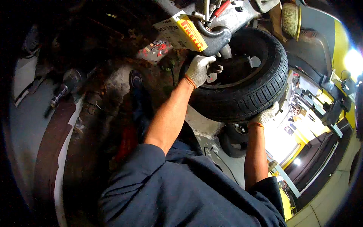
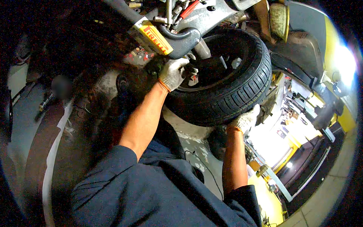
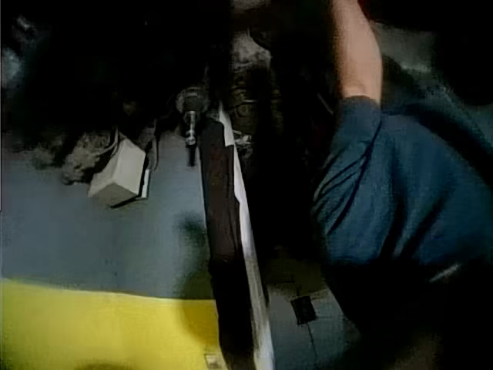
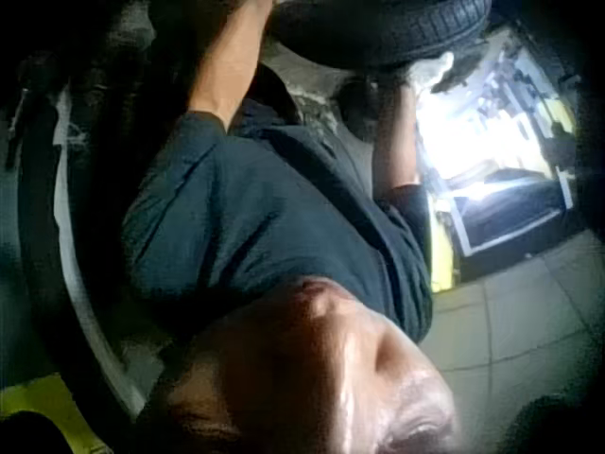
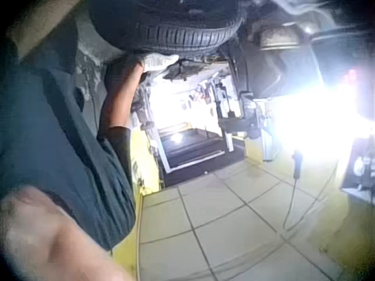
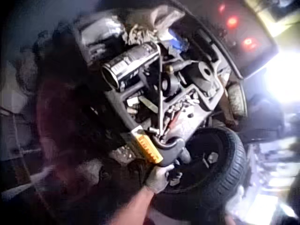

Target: The person removes a tire from a wheel rim using a tire machine and prying bar, then mounts the wheel onto a balancer to measure and correct the balance.

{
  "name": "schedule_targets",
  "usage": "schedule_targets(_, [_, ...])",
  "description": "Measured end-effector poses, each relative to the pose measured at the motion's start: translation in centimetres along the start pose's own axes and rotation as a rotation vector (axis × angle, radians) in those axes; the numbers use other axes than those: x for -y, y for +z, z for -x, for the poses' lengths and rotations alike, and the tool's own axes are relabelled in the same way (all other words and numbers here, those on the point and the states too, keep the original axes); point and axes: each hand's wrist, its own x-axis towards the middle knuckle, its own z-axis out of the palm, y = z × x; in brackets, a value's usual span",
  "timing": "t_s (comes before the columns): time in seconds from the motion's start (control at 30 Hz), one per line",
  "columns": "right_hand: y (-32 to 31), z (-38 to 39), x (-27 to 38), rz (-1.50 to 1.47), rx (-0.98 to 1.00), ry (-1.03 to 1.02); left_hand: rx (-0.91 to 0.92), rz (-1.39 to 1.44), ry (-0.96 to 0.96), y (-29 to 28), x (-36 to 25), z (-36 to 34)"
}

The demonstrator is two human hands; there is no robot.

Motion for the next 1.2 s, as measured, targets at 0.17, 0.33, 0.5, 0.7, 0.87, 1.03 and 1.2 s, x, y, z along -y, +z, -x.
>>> schedule_targets(0.17, [0.7,0.7,-0.1,-0.038,-0.008,0.027,0.001,0.008,-0.159,-0.8,1.8,-0.2])
schedule_targets(0.33, [-2.3,-2.5,-1.5,-0.083,0.105,0.068,0.085,-0.211,-0.094,-1.2,4.0,-0.4])
schedule_targets(0.5, [-1.0,-1.0,-1.0,-0.010,0.081,-0.030,0.112,-0.058,-0.200,-1.8,3.7,-0.5])
schedule_targets(0.7, [-1.0,-0.7,-0.7,-0.042,0.137,-0.021,0.243,0.026,-0.286,-2.4,3.3,-1.4])
schedule_targets(0.87, [-2.0,0.0,-1.4,0.043,0.185,-0.192,0.314,-0.042,-0.230,-2.8,3.6,-1.1])
schedule_targets(1.03, [-1.9,0.4,-1.4,-0.088,0.312,-0.109,0.362,0.060,-0.172,-3.0,4.0,-1.2])
schedule_targets(1.2, [-2.4,0.2,-1.4,-0.067,0.370,-0.068,0.387,-0.015,-0.147,-2.9,3.9,-1.6])
